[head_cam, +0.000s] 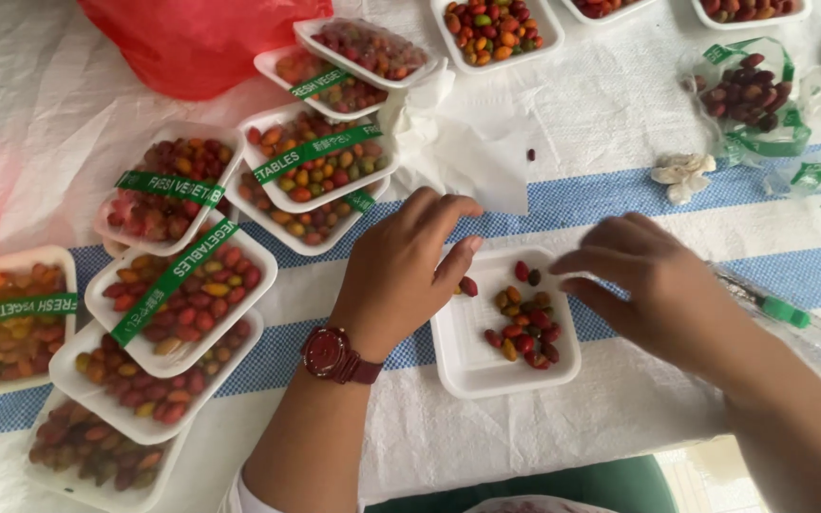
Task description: Sorting and arranging small produce items into styrofoam trays for packaging
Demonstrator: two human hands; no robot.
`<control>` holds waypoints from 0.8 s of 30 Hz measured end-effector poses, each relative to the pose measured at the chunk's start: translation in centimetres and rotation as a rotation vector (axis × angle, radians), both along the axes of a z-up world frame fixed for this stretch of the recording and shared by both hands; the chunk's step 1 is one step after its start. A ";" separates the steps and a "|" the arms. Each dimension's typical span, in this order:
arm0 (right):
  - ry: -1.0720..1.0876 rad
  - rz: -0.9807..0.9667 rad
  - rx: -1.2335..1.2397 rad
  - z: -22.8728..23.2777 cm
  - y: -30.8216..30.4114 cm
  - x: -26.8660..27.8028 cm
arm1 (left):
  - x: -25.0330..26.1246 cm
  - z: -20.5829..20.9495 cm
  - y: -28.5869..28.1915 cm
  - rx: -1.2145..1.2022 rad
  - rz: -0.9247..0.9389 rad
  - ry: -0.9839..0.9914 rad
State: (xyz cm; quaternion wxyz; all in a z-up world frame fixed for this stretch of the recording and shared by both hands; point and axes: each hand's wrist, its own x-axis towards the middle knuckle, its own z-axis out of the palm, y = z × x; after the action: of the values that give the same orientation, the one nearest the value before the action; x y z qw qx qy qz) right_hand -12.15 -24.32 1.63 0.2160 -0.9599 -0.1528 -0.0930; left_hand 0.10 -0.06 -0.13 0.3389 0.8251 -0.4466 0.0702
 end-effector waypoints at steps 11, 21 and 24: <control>-0.011 0.016 -0.203 -1.1 1.5 1.5 | -0.1 -0.3 -0.4 0.056 -0.005 0.037; -0.307 -0.481 -0.612 -3.8 -23.2 3.8 | 0.1 -0.4 -0.3 0.040 0.018 0.024; -0.368 -0.394 -0.434 -7.5 -28.3 5.1 | 0.1 -0.8 -0.1 0.021 0.003 0.004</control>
State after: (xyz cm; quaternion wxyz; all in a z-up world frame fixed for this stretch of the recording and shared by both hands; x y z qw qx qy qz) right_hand -7.06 -52.65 -5.83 -0.0466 -0.9617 -0.0172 -0.2697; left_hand 0.23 -0.18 -0.89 0.3311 0.8293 -0.4455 0.0642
